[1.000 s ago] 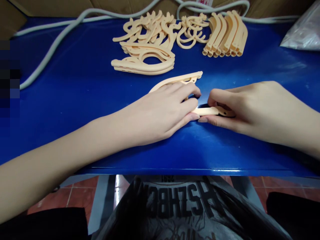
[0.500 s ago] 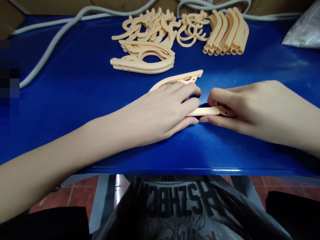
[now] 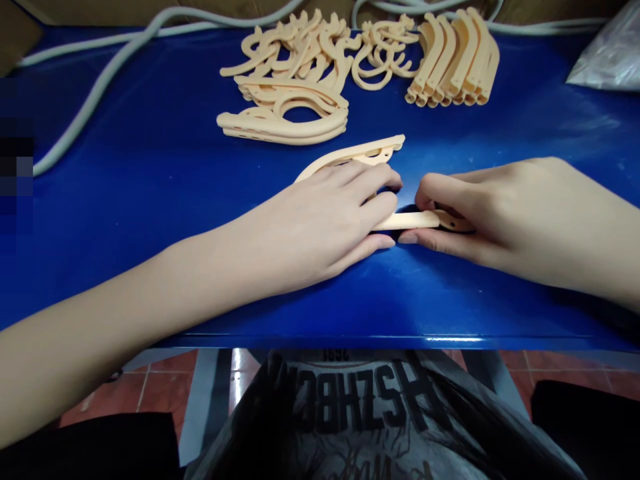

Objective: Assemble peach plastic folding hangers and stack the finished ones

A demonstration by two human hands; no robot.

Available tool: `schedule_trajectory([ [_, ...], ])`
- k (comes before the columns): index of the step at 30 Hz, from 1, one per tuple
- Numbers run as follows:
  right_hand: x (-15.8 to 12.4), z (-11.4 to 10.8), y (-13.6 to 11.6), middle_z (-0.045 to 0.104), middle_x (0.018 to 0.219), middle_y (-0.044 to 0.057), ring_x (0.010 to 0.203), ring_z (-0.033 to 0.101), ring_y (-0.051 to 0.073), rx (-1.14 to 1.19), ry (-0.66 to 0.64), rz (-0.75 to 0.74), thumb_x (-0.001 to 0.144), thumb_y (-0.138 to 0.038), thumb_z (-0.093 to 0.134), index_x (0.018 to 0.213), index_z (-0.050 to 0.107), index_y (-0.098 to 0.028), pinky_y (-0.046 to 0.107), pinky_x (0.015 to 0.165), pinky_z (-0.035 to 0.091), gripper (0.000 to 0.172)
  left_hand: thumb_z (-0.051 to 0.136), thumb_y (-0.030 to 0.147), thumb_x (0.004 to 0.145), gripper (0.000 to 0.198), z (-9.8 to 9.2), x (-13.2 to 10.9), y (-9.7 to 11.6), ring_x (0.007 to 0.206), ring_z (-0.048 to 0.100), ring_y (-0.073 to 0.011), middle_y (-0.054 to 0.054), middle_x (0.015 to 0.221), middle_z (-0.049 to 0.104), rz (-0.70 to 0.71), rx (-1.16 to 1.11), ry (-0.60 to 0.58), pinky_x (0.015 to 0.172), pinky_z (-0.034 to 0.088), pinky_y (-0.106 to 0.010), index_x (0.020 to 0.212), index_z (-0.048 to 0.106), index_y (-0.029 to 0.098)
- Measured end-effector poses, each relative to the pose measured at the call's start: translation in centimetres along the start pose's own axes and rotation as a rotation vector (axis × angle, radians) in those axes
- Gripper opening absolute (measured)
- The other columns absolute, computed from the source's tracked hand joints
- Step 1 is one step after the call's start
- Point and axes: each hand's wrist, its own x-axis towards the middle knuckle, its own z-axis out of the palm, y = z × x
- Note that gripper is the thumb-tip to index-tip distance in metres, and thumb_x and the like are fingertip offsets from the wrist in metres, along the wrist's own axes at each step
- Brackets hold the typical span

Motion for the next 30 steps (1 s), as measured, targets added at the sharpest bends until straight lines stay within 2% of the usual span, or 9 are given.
schedule_trajectory([
  [6, 0.02, -0.04, -0.05, 0.062, 0.072, 0.001, 0.055, 0.048, 0.017, -0.005, -0.019, 0.014, 0.115, -0.076, 0.036, 0.107, 0.070, -0.026, 0.037, 0.062, 0.028, 0.061, 0.049, 0.037, 0.119, 0.029, -0.07, -0.07, -0.10, 0.156, 0.060, -0.0447, -0.019, 0.166, 0.064, 0.002, -0.010, -0.013, 0.136, 0.046, -0.068, 0.125, 0.071, 0.020],
  [13, -0.09, -0.11, -0.17, 0.061, 0.073, 0.002, 0.056, 0.049, 0.019, -0.005, -0.022, 0.007, 0.114, -0.083, 0.023, 0.121, 0.073, -0.025, 0.037, 0.066, 0.030, 0.077, 0.052, 0.037, 0.117, 0.027, -0.23, 0.03, -0.01, 0.155, 0.061, -0.0451, -0.019, 0.165, 0.065, -0.014, -0.048, -0.012, 0.137, 0.046, -0.068, 0.124, 0.072, 0.020],
  [19, -0.12, -0.12, -0.19, 0.060, 0.070, 0.000, 0.053, 0.047, 0.016, -0.003, 0.015, 0.017, 0.116, -0.081, 0.030, 0.114, 0.071, -0.027, 0.037, 0.063, 0.026, 0.068, 0.047, 0.040, 0.119, 0.031, -0.20, -0.08, -0.13, 0.156, 0.060, -0.0440, -0.018, 0.165, 0.064, -0.007, -0.002, -0.027, 0.138, 0.046, -0.067, 0.128, 0.070, 0.021],
  [25, -0.21, -0.12, -0.14, 0.065, 0.074, 0.000, 0.055, 0.046, 0.016, -0.102, -0.027, 0.024, 0.116, -0.075, 0.040, 0.115, 0.071, -0.027, 0.037, 0.061, 0.027, 0.058, 0.046, 0.042, 0.119, 0.032, -0.23, -0.11, -0.24, 0.156, 0.059, -0.0443, -0.017, 0.165, 0.063, -0.018, -0.009, -0.041, 0.138, 0.045, -0.066, 0.132, 0.067, 0.022],
  [30, -0.13, -0.12, -0.33, 0.061, 0.070, -0.001, 0.053, 0.044, 0.015, -0.078, -0.019, 0.023, 0.116, -0.074, 0.038, 0.109, 0.068, -0.027, 0.036, 0.059, 0.028, 0.056, 0.050, 0.042, 0.117, 0.029, -0.23, -0.06, -0.14, 0.157, 0.059, -0.0438, -0.016, 0.165, 0.064, -0.028, -0.054, -0.026, 0.141, 0.042, -0.065, 0.130, 0.067, 0.022],
])
